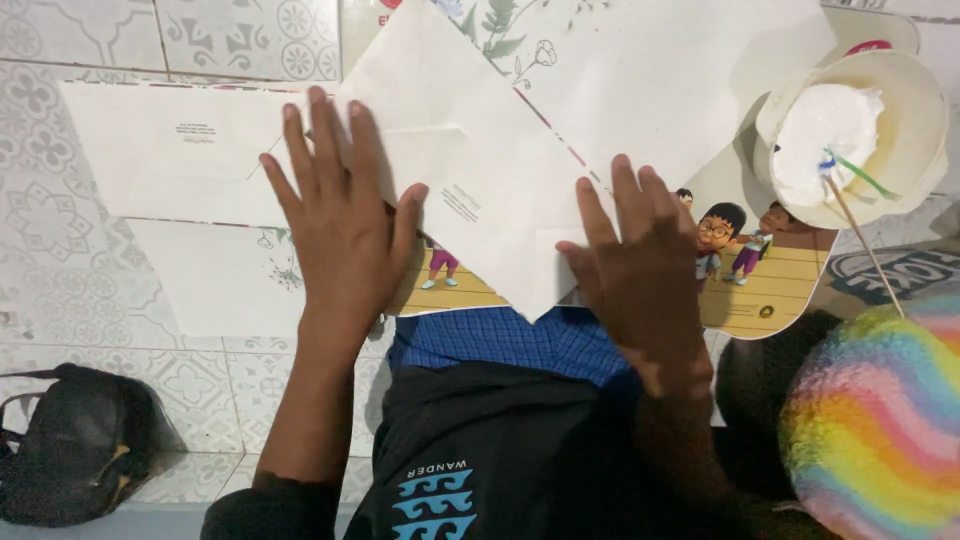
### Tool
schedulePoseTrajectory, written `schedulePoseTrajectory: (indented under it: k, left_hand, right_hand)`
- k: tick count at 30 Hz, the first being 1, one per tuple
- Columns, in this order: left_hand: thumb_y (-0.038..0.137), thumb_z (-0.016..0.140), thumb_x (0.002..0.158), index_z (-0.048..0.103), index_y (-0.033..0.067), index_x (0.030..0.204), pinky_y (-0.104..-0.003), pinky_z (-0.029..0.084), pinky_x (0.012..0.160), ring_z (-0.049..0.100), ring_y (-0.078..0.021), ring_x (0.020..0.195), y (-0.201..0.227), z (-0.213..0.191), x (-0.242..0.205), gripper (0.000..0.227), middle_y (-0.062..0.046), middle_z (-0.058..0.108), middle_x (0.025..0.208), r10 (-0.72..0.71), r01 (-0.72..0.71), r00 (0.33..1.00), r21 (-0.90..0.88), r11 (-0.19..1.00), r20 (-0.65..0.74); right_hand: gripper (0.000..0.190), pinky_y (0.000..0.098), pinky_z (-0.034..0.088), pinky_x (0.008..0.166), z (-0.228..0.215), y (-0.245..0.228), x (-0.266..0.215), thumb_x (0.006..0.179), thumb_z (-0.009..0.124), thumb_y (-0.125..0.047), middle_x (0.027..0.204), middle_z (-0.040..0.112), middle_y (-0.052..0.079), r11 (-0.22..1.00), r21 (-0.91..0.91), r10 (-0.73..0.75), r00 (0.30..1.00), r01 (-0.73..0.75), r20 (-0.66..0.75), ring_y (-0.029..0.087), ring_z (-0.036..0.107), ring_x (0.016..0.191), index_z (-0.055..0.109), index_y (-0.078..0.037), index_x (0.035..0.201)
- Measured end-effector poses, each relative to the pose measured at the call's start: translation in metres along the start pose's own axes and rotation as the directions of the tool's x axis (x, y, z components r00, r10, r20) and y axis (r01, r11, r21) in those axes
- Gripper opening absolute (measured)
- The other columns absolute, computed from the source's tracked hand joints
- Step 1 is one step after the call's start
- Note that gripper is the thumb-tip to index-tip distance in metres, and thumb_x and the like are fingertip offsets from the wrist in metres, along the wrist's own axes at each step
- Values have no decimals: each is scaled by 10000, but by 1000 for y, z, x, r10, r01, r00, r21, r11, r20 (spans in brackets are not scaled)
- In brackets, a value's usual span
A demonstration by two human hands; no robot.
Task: Applying glue to the edges of paper envelopes and folding them to assemble.
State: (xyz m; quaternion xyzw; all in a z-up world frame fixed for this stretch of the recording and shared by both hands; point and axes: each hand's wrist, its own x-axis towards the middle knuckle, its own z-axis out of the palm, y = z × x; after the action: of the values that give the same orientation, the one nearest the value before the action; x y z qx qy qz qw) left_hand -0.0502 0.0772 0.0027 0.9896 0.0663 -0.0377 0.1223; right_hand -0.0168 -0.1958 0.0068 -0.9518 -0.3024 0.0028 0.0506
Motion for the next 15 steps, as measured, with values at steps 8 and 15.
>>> schedulePoseTrajectory:
  k: [8,15]
  left_hand:
    - [325,664,1071,41,-103,1547,-517,396,1188,402,-488,1487,-15,-22,-4,893,-383,283,1615,-431,384,902,-526,759,37]
    - [-11,575,942,454,-2,1201,-400,476,998,526,-236,1050,-32,-24,-13,286,-156,534,1108,-406,262,913,-824,502,43]
  right_hand:
    - [575,571,353,1150,-3,-24,19,972,776,-272,1560,426,237,987,157,-35,999,29,37,415,412,1420,561,-23,1443]
    - [433,509,454,1092,-14,-36,28,949,692,-150,1429,573,219,910,392,-161,986,136,33,361,537,1337,614,10,1343]
